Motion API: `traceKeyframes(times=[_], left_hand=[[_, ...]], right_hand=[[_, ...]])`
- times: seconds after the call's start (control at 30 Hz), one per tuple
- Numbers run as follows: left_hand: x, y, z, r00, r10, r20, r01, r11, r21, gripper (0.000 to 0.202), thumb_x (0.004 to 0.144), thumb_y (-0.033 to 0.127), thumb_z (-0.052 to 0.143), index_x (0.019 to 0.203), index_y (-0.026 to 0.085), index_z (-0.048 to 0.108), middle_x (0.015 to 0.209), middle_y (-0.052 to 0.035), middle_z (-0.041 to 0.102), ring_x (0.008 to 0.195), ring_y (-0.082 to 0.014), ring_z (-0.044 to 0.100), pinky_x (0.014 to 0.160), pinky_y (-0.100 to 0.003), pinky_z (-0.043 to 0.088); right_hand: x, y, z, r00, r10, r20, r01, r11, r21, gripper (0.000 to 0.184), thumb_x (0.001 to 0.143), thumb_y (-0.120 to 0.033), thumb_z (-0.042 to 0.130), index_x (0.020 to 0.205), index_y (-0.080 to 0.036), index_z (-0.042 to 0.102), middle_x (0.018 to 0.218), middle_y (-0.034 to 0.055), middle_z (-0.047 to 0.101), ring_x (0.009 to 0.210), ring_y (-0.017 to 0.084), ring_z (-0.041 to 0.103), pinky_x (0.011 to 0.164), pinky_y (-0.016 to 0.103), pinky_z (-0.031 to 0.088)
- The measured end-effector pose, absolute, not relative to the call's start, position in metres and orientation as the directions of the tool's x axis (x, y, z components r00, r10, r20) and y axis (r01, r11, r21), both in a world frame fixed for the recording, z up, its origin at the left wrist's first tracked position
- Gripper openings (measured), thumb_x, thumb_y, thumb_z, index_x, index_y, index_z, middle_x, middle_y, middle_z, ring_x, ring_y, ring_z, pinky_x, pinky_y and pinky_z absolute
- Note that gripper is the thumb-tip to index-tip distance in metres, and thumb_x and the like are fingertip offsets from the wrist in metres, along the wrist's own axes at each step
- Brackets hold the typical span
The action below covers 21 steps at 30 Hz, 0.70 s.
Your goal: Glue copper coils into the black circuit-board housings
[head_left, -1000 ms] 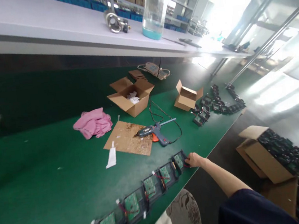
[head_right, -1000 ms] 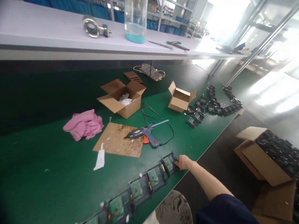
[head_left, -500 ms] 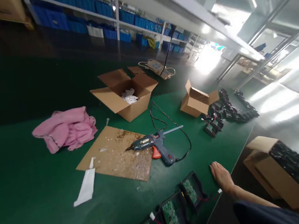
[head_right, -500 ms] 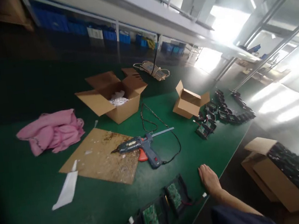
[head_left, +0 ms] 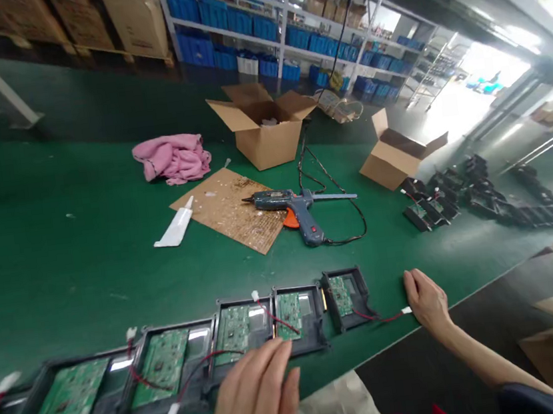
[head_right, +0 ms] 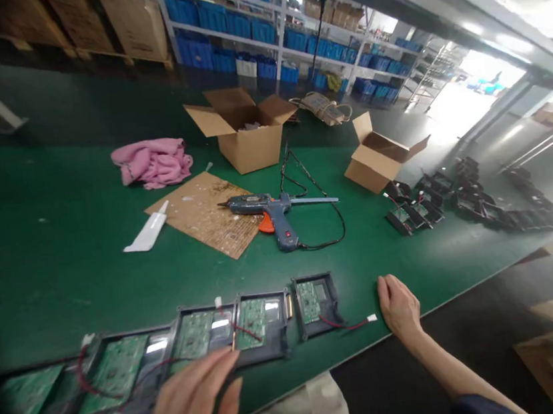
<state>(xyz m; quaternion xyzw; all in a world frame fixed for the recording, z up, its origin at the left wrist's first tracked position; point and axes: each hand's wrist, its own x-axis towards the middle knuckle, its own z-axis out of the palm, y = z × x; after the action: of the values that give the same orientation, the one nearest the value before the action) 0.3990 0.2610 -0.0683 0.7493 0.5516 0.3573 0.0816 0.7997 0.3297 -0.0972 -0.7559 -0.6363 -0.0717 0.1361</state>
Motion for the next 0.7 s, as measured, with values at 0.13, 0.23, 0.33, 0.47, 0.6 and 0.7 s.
traceKeyframes(times=[0.13, 0.23, 0.33, 0.47, 0.6, 0.7], left_hand=[[0.464, 0.257, -0.049, 0.219, 0.801, 0.556, 0.831, -0.452, 0.324, 0.037, 0.091, 0.025, 0.045, 0.127, 0.017, 0.047, 0.113, -0.0082, 0.064, 0.098, -0.0185, 0.062, 0.079, -0.030, 0.053], [0.488, 0.256, -0.059, 0.172, 0.865, 0.472, 0.896, -0.336, 0.290, 0.037, 0.093, 0.025, 0.040, 0.127, 0.012, 0.045, 0.117, -0.0121, 0.061, 0.100, -0.0197, 0.061, 0.075, -0.029, 0.054], [0.495, 0.258, -0.072, 0.168, 0.889, 0.425, 0.910, -0.306, 0.280, 0.031, 0.092, 0.022, 0.041, 0.120, 0.013, 0.049, 0.106, -0.0098, 0.063, 0.093, -0.0198, 0.062, 0.071, -0.029, 0.055], [0.495, 0.260, -0.076, 0.154, 0.911, 0.382, 0.909, -0.282, 0.306, 0.020, 0.090, 0.018, 0.043, 0.107, 0.016, 0.054, 0.096, -0.0073, 0.061, 0.087, -0.0200, 0.061, 0.070, -0.032, 0.054], [0.492, 0.259, -0.072, 0.152, 0.918, 0.367, 0.902, -0.281, 0.328, 0.017, 0.090, 0.017, 0.042, 0.102, 0.018, 0.054, 0.092, -0.0062, 0.059, 0.083, -0.0198, 0.060, 0.068, -0.032, 0.053], [0.492, 0.257, -0.072, 0.144, 0.908, 0.393, 0.902, -0.284, 0.326, 0.020, 0.090, 0.017, 0.042, 0.106, 0.016, 0.053, 0.093, -0.0072, 0.060, 0.085, -0.0201, 0.060, 0.069, -0.032, 0.053]], right_hand=[[0.799, 0.333, -0.099, 0.205, 0.937, 0.283, 0.966, -0.148, -0.211, 0.037, 0.093, -0.044, 0.032, 0.066, -0.022, 0.042, 0.064, -0.0017, 0.049, 0.063, 0.015, 0.050, 0.059, 0.025, 0.031], [0.797, 0.333, -0.098, 0.221, 0.932, 0.286, 0.953, -0.143, -0.268, 0.037, 0.093, -0.045, 0.034, 0.067, -0.022, 0.048, 0.065, -0.0012, 0.052, 0.063, 0.016, 0.052, 0.058, 0.025, 0.031], [0.796, 0.333, -0.092, 0.222, 0.929, 0.295, 0.942, -0.126, -0.310, 0.040, 0.093, -0.046, 0.033, 0.069, -0.021, 0.054, 0.064, -0.0002, 0.056, 0.060, 0.016, 0.053, 0.055, 0.025, 0.032], [0.782, 0.345, -0.076, 0.118, 0.949, 0.292, 0.932, -0.004, -0.363, 0.041, 0.097, -0.042, 0.029, 0.088, -0.019, 0.061, 0.075, 0.0019, 0.064, 0.067, 0.016, 0.060, 0.060, 0.026, 0.043], [0.745, 0.374, -0.061, -0.095, 0.963, 0.251, 0.916, 0.183, -0.356, 0.027, 0.094, -0.039, 0.049, 0.107, -0.017, 0.058, 0.106, 0.0063, 0.061, 0.087, 0.017, 0.060, 0.078, 0.036, 0.050], [0.717, 0.393, -0.055, -0.203, 0.962, 0.183, 0.911, 0.254, -0.325, 0.029, 0.091, -0.037, 0.055, 0.113, -0.017, 0.056, 0.113, 0.0074, 0.058, 0.094, 0.020, 0.059, 0.080, 0.040, 0.051]])
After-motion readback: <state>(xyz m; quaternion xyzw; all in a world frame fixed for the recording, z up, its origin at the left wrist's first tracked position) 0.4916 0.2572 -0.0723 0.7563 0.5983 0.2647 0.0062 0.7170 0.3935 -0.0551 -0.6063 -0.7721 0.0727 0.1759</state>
